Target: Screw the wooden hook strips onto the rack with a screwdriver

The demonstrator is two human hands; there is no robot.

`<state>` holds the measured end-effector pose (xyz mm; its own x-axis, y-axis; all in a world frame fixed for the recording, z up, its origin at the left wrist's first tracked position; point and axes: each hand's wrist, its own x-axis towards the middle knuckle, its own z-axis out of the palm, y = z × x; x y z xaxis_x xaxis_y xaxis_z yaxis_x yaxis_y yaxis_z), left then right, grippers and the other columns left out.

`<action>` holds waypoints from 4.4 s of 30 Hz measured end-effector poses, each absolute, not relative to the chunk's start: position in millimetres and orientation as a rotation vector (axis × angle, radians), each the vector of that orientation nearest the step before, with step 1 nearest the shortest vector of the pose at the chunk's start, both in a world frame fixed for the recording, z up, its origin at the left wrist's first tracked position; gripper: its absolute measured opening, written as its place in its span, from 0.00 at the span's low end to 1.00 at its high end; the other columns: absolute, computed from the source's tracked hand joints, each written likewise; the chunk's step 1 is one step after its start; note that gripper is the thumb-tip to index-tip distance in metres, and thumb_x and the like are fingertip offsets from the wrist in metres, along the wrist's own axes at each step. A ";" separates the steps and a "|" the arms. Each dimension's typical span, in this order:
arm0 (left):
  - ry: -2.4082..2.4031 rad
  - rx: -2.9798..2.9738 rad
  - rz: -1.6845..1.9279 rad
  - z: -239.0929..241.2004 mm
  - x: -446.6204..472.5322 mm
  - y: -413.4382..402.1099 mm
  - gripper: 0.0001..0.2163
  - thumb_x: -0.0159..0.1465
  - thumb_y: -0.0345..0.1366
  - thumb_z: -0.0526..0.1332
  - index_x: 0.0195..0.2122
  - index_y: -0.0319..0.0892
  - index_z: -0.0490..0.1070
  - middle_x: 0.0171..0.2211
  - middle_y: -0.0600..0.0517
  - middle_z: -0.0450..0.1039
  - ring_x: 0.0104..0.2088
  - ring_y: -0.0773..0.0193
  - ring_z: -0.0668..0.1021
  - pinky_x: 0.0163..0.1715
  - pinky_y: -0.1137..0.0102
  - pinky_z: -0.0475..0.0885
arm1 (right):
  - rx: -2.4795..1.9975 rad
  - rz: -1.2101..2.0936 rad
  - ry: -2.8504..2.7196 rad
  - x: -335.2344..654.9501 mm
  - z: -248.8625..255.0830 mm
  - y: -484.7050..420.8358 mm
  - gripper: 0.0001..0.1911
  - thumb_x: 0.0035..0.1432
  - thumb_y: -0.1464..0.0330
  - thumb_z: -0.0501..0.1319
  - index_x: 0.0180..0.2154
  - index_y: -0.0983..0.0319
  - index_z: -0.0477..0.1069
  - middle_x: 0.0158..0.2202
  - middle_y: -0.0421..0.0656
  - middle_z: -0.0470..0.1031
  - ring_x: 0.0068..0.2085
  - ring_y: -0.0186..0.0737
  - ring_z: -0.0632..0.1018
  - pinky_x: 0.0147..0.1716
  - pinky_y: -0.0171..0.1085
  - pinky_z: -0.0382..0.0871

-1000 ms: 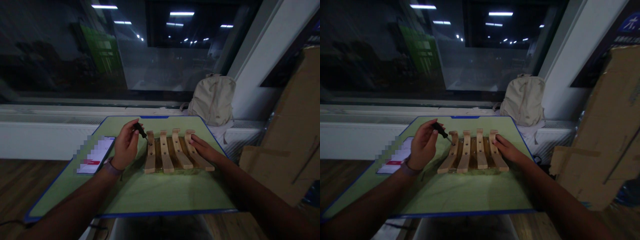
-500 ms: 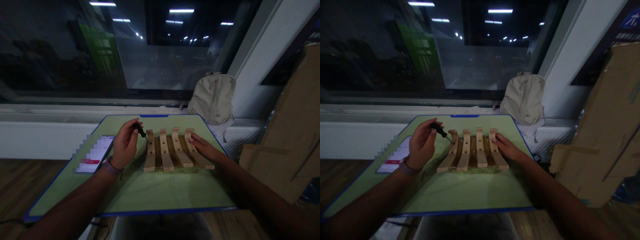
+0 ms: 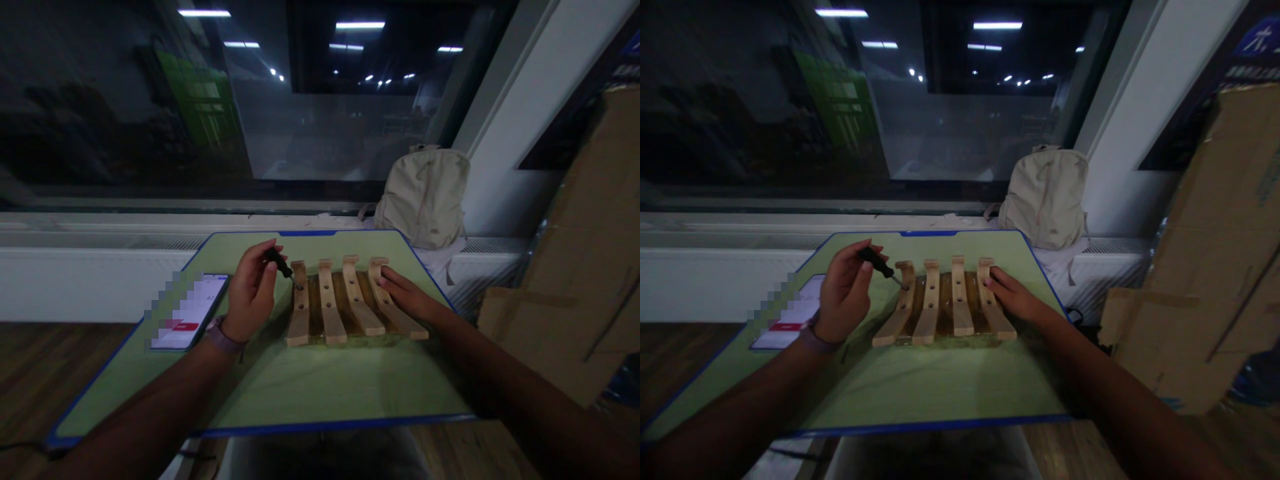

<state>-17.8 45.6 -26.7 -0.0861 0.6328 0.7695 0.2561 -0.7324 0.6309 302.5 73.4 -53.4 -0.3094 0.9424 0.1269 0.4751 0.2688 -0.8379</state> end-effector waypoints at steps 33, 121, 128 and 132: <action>1.061 1.921 1.976 -26.4 -19.7 48.4 0.15 0.65 0.38 0.64 0.53 0.46 0.72 0.48 0.46 0.72 0.44 0.61 0.79 0.45 0.64 0.79 | -1.287 0.918 -1.917 303.7 -53.7 74.3 0.19 0.65 0.53 0.55 0.45 0.58 0.75 0.48 0.45 0.81 0.53 0.52 0.78 0.57 0.50 0.70; 0.927 1.874 1.899 -26.9 -15.8 43.4 0.17 0.68 0.36 0.61 0.57 0.46 0.68 0.51 0.44 0.74 0.47 0.61 0.81 0.49 0.63 0.79 | -1.199 0.936 -1.925 300.6 -49.5 72.1 0.26 0.64 0.49 0.55 0.51 0.59 0.74 0.55 0.48 0.78 0.59 0.54 0.74 0.63 0.52 0.64; 1.157 2.078 2.005 -19.6 -21.5 44.4 0.14 0.63 0.33 0.67 0.51 0.48 0.75 0.41 0.51 0.72 0.41 0.65 0.78 0.44 0.69 0.77 | -1.210 0.930 -1.940 301.7 -50.1 72.3 0.24 0.64 0.50 0.55 0.51 0.59 0.74 0.55 0.47 0.79 0.59 0.54 0.74 0.63 0.53 0.64; 1.090 1.943 1.946 -23.6 -19.6 44.2 0.19 0.67 0.35 0.63 0.59 0.49 0.70 0.47 0.49 0.76 0.46 0.64 0.80 0.49 0.67 0.77 | -1.190 0.926 -1.934 301.8 -52.1 73.2 0.24 0.65 0.51 0.55 0.54 0.58 0.73 0.57 0.46 0.77 0.60 0.54 0.74 0.63 0.53 0.63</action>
